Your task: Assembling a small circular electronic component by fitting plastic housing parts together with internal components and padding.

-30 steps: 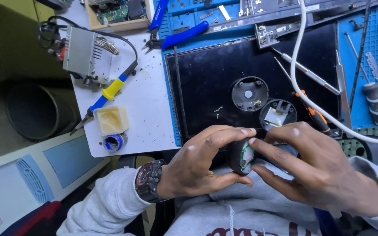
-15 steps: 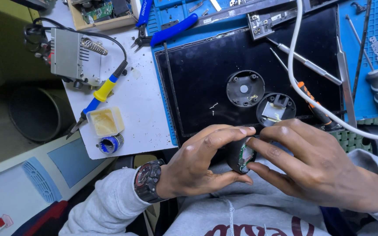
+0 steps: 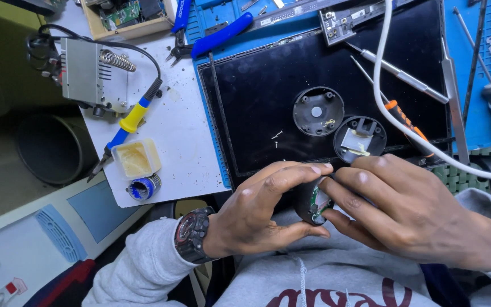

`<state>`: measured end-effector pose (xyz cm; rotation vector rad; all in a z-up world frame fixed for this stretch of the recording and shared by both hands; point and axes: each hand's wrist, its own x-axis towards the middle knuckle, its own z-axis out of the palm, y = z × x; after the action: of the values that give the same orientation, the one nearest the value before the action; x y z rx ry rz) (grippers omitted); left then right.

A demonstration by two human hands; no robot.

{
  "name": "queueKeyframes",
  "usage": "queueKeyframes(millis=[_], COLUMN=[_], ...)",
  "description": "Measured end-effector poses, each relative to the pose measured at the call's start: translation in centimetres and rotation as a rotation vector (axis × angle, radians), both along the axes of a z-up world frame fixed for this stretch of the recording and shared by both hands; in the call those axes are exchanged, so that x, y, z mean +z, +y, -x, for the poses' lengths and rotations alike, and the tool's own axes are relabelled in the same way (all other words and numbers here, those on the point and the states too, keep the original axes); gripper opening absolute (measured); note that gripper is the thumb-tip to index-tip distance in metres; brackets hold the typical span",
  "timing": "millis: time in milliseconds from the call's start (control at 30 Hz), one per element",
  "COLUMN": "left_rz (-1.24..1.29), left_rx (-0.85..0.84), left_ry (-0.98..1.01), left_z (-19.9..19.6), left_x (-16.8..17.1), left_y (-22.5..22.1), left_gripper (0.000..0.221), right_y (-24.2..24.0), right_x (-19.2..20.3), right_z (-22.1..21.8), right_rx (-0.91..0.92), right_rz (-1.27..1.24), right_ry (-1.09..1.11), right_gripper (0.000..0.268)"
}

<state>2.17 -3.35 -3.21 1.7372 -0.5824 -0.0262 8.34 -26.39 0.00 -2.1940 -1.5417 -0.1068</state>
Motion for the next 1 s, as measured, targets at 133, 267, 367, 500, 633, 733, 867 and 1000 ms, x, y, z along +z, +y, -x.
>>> queueKeyframes(millis=[133,267,367,500,633,733,867,1000], left_rz=[-0.021,-0.035,-0.030,0.009,0.024,0.010,0.035,0.035], left_rx=[0.011,-0.013,-0.021,0.010,-0.007,0.010,-0.004,-0.011], left_ry=[-0.005,0.004,0.013,0.017,0.041,0.039,0.052,0.056], left_z=[-0.11,-0.04,-0.02,-0.04,-0.03,0.04,-0.07,-0.01], left_x=[0.25,0.14,0.15,0.23,0.14,0.09,0.15,0.16], left_y=[0.06,0.12,0.11,-0.01,0.02,0.06,0.08,0.10], left_gripper=[0.073,0.073,0.072,0.069,0.070,0.074,0.074,0.073], right_y=[0.02,0.09,-0.07,-0.44,-0.24,-0.17,-0.18,-0.07], right_x=[-0.21,-0.19,-0.28,-0.49,-0.26,-0.12,-0.07,-0.06], right_z=[0.11,0.16,0.20,0.22,0.14,0.12,0.10,0.17], right_rx=[0.017,0.017,0.010,0.005,0.004,0.003,0.003,0.005], right_rz=[0.001,0.010,0.008,0.008,0.000,-0.013,-0.010,-0.015], right_ry=[-0.086,-0.110,-0.111,-0.098,-0.082,-0.077,-0.062,-0.072], right_gripper=[0.036,0.036,0.036,0.038,0.036,0.036,0.036,0.036])
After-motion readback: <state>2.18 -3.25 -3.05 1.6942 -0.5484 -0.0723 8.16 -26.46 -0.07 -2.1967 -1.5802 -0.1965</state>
